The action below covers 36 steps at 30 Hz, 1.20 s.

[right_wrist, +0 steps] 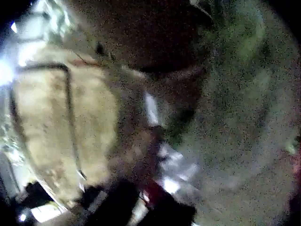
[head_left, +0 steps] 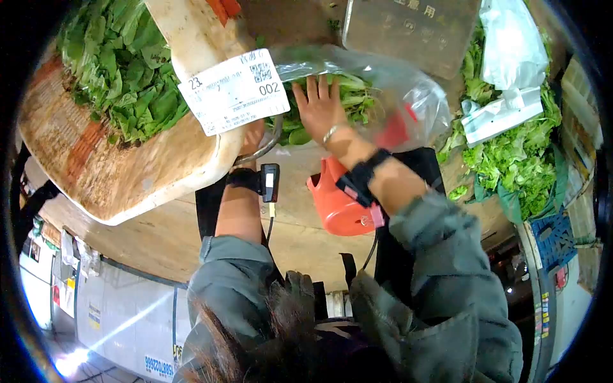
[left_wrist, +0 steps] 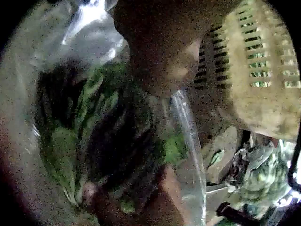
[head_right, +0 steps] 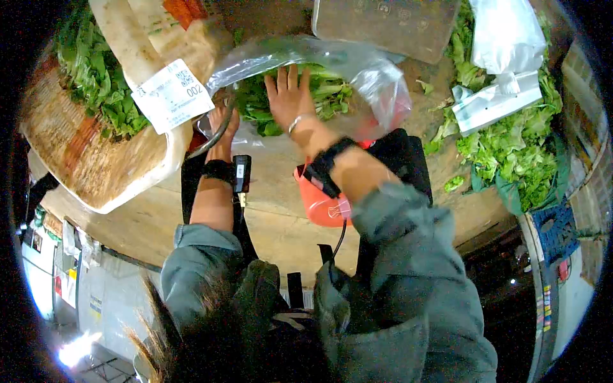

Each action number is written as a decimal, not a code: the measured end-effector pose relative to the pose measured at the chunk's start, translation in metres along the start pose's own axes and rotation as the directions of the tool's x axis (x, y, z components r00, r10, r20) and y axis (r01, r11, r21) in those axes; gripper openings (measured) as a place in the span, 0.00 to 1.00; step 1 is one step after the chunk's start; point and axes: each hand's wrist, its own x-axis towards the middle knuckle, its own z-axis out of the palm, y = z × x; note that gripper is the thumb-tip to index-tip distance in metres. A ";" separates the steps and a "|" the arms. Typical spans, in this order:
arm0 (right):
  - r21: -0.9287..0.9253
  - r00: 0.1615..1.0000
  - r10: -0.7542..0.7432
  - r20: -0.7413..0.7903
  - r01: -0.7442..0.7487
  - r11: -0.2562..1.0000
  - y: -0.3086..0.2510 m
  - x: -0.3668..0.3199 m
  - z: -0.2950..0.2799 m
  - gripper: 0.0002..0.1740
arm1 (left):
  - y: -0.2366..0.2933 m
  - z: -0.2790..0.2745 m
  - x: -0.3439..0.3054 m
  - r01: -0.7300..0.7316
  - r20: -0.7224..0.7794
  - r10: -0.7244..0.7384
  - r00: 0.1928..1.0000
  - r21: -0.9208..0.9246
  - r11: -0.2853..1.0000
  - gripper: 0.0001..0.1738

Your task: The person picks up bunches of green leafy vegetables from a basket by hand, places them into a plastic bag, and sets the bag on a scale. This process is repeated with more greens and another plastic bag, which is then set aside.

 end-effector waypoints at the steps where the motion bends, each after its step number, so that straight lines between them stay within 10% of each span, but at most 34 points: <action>1: 0.019 0.963 -0.095 0.251 0.094 0.995 0.003 0.006 0.006 0.28 | -0.023 0.025 -0.006 -0.090 -0.163 0.097 0.982 0.053 0.995 0.24; 5: 0.320 0.848 -0.270 0.456 0.127 0.939 0.019 0.007 0.046 0.20 | -0.046 -0.015 -0.022 -0.123 0.059 0.124 0.991 -0.030 0.992 0.25; 7: 0.577 0.979 -0.153 0.136 0.047 0.815 0.046 0.010 0.111 0.21 | -0.061 -0.055 -0.033 -0.143 0.143 0.149 0.979 -0.048 0.989 0.25; 10: 0.319 0.936 -0.307 0.172 0.242 0.916 0.035 0.008 0.089 0.21 | -0.067 -0.096 -0.038 -0.184 0.219 0.185 0.958 -0.023 0.983 0.25; 12: 0.528 0.982 -0.073 0.173 -0.030 0.849 0.029 0.012 0.088 0.21 | -0.042 -0.110 -0.038 -0.264 0.204 0.272 0.940 -0.064 0.962 0.26; 15: 0.669 0.918 -0.293 0.268 0.042 0.742 0.036 0.009 0.074 0.26 | 0.004 -0.094 -0.037 -0.411 0.196 0.426 0.883 -0.117 0.904 0.26; 17: -0.028 0.814 -0.331 0.477 0.390 0.920 0.033 0.019 0.020 0.26 | 0.012 -0.050 -0.027 -0.418 0.223 0.411 0.884 -0.017 0.908 0.26; 19: -0.087 0.899 -0.322 0.296 0.361 0.928 0.041 0.004 0.032 0.24 | 0.000 -0.023 -0.019 -0.371 0.272 0.342 0.899 0.061 0.927 0.27; 26: 0.040 0.878 -0.255 0.405 0.261 0.964 0.069 -0.009 0.066 0.34 | -0.044 -0.029 -0.017 -0.268 0.292 0.242 0.925 0.052 0.962 0.28; 29: 0.442 0.808 -0.212 0.550 -0.067 0.895 0.060 -0.003 0.060 0.35 | -0.037 -0.009 -0.016 -0.224 0.284 0.199 0.938 0.061 0.973 0.28; 31: 0.081 0.892 -0.205 0.404 0.189 0.979 0.065 -0.006 0.044 0.36 | -0.029 0.006 -0.014 -0.195 0.274 0.166 0.947 0.082 0.977 0.28; 32: 0.540 0.969 -0.231 -0.085 0.240 0.807 0.081 -0.017 0.096 0.38 | -0.026 0.013 -0.014 -0.179 0.269 0.150 0.951 0.088 0.980 0.28; 33: 0.539 0.967 -0.239 -0.088 0.248 0.805 0.082 -0.015 0.089 0.38 | -0.024 0.018 -0.015 -0.161 0.263 0.132 0.956 0.094 0.982 0.29; 35: 0.286 0.894 -0.212 0.394 0.099 0.953 0.084 -0.011 0.065 0.38 | -0.021 0.026 -0.015 -0.132 0.253 0.104 0.962 0.095 0.987 0.29; 36: 0.330 0.896 -0.204 0.395 0.069 0.941 0.084 -0.014 0.078 0.38 | -0.021 0.029 -0.017 -0.124 0.258 0.097 0.961 0.092 0.988 0.29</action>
